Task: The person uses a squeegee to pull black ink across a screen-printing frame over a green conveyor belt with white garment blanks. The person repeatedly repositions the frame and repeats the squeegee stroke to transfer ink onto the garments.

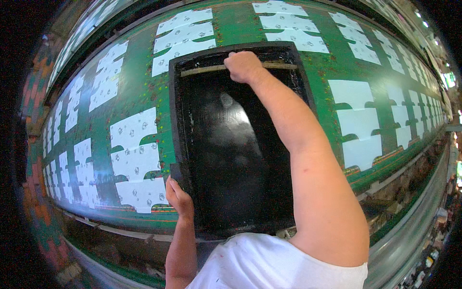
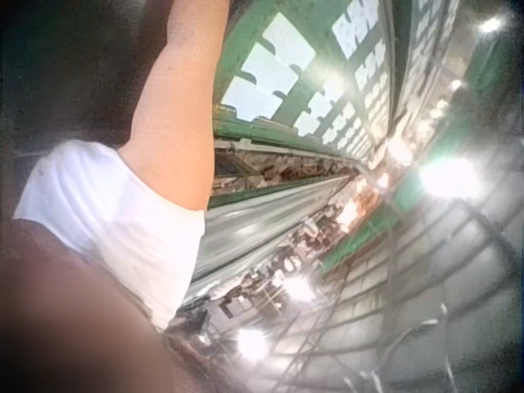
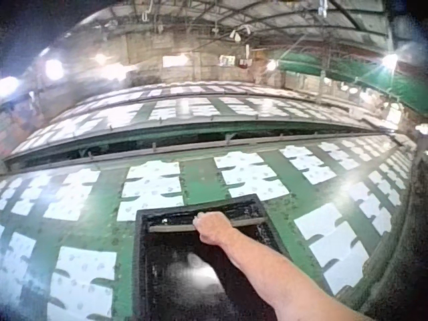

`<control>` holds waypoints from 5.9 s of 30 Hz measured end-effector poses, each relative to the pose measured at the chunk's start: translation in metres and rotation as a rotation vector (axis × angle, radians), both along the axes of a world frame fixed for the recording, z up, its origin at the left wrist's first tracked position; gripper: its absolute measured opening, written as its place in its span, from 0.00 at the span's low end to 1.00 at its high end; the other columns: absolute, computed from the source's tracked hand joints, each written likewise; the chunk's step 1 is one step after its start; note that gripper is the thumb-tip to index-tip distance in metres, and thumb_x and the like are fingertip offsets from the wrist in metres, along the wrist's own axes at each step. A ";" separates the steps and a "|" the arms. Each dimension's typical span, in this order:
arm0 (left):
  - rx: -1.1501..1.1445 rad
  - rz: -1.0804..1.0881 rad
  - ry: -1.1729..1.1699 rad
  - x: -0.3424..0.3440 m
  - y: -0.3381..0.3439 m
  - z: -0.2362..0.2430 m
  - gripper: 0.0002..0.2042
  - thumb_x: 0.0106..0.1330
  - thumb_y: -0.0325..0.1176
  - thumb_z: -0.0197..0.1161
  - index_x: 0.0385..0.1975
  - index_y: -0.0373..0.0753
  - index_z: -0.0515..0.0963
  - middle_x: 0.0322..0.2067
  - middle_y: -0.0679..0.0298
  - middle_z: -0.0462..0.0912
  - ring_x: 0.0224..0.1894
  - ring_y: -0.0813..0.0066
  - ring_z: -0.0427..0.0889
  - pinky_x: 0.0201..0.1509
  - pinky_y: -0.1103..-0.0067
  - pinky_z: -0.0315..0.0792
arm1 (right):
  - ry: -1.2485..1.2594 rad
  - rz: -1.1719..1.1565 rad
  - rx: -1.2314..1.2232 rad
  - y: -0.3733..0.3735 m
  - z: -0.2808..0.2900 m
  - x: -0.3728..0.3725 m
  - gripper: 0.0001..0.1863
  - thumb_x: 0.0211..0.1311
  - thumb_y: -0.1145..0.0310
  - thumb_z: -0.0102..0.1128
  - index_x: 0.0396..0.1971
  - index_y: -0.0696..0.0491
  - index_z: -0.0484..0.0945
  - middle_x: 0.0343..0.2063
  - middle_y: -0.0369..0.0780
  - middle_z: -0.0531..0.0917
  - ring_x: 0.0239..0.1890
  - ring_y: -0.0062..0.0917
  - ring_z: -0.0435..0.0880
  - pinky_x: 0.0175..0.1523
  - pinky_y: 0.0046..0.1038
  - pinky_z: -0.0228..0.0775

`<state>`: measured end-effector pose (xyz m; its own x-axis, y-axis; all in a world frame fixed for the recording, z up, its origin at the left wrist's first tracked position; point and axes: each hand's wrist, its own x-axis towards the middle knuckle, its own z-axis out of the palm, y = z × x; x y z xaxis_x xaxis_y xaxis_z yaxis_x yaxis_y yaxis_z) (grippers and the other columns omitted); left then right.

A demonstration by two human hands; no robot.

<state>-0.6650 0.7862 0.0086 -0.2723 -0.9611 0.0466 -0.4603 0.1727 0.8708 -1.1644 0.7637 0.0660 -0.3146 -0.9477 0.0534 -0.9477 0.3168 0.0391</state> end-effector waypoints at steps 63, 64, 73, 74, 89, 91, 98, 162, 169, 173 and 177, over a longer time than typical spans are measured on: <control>-0.115 0.000 -0.265 -0.002 -0.018 -0.005 0.17 0.61 0.31 0.81 0.48 0.31 0.88 0.39 0.52 0.92 0.40 0.56 0.88 0.52 0.63 0.79 | -0.662 -0.783 -0.403 0.476 -0.028 0.191 0.32 0.53 0.60 0.86 0.55 0.63 0.86 0.50 0.53 0.88 0.55 0.48 0.89 0.62 0.42 0.82; -0.100 0.005 -0.246 -0.003 -0.018 -0.005 0.17 0.61 0.31 0.81 0.48 0.31 0.88 0.39 0.52 0.92 0.41 0.56 0.88 0.52 0.63 0.79 | -0.653 -0.795 -0.379 0.472 -0.029 0.188 0.32 0.54 0.59 0.86 0.55 0.62 0.86 0.51 0.52 0.88 0.55 0.48 0.89 0.63 0.42 0.82; 0.054 -0.032 -0.086 0.000 -0.016 -0.006 0.16 0.63 0.26 0.78 0.51 0.30 0.87 0.40 0.58 0.91 0.41 0.65 0.86 0.52 0.68 0.78 | -0.590 -0.940 -0.360 0.453 -0.027 0.185 0.25 0.47 0.62 0.83 0.44 0.62 0.89 0.47 0.52 0.90 0.51 0.47 0.91 0.59 0.42 0.84; 0.043 -0.046 -0.093 -0.001 -0.016 -0.003 0.16 0.63 0.25 0.78 0.51 0.30 0.87 0.40 0.58 0.91 0.41 0.66 0.86 0.52 0.69 0.78 | -0.585 -0.960 -0.349 0.452 -0.023 0.186 0.25 0.47 0.63 0.82 0.44 0.62 0.89 0.47 0.52 0.90 0.51 0.47 0.91 0.59 0.42 0.84; 0.159 -0.053 0.158 -0.094 0.058 0.038 0.16 0.62 0.22 0.76 0.51 0.30 0.87 0.40 0.63 0.89 0.39 0.69 0.84 0.49 0.70 0.78 | -0.529 -0.871 -0.525 0.528 0.027 0.100 0.23 0.46 0.64 0.80 0.41 0.61 0.89 0.42 0.51 0.88 0.47 0.49 0.89 0.54 0.45 0.83; 0.141 -0.076 0.126 -0.124 0.085 0.040 0.17 0.63 0.21 0.76 0.52 0.30 0.87 0.41 0.63 0.90 0.40 0.69 0.85 0.50 0.71 0.79 | -0.534 -0.896 -0.494 0.557 0.023 0.073 0.23 0.46 0.64 0.81 0.43 0.61 0.89 0.44 0.52 0.89 0.49 0.50 0.90 0.57 0.46 0.83; 0.059 -0.117 0.172 -0.226 0.207 0.034 0.17 0.63 0.20 0.77 0.52 0.29 0.87 0.43 0.61 0.92 0.41 0.70 0.87 0.52 0.72 0.80 | -0.505 -0.978 -0.561 0.673 -0.010 -0.019 0.21 0.44 0.67 0.80 0.41 0.60 0.91 0.41 0.50 0.89 0.44 0.45 0.90 0.52 0.40 0.83; -0.175 -0.245 -0.367 -0.398 0.297 0.003 0.20 0.84 0.43 0.51 0.63 0.41 0.84 0.48 0.39 0.91 0.52 0.34 0.89 0.59 0.48 0.81 | -0.348 -0.104 0.103 0.723 0.069 0.077 0.19 0.54 0.77 0.69 0.48 0.52 0.90 0.44 0.41 0.90 0.49 0.40 0.91 0.54 0.42 0.84; -0.176 -0.268 -0.314 -0.396 0.295 -0.001 0.20 0.84 0.42 0.51 0.64 0.40 0.83 0.49 0.38 0.90 0.53 0.34 0.89 0.60 0.48 0.80 | -0.158 -0.058 -0.189 0.725 0.039 0.087 0.17 0.62 0.71 0.63 0.50 0.53 0.88 0.47 0.41 0.89 0.50 0.37 0.90 0.53 0.40 0.82; -0.177 -0.280 -0.345 -0.395 0.295 0.001 0.20 0.83 0.41 0.52 0.63 0.38 0.84 0.50 0.39 0.90 0.53 0.34 0.88 0.60 0.50 0.80 | -0.097 -0.013 -0.241 0.697 0.023 0.041 0.16 0.63 0.70 0.63 0.50 0.53 0.88 0.46 0.42 0.89 0.50 0.37 0.90 0.53 0.39 0.81; -0.197 -0.261 -0.334 -0.394 0.296 0.004 0.19 0.83 0.38 0.53 0.61 0.36 0.84 0.50 0.40 0.90 0.54 0.35 0.88 0.60 0.52 0.81 | -0.095 0.048 -0.284 0.649 0.013 -0.026 0.15 0.65 0.70 0.61 0.49 0.53 0.88 0.46 0.42 0.89 0.49 0.37 0.89 0.52 0.39 0.80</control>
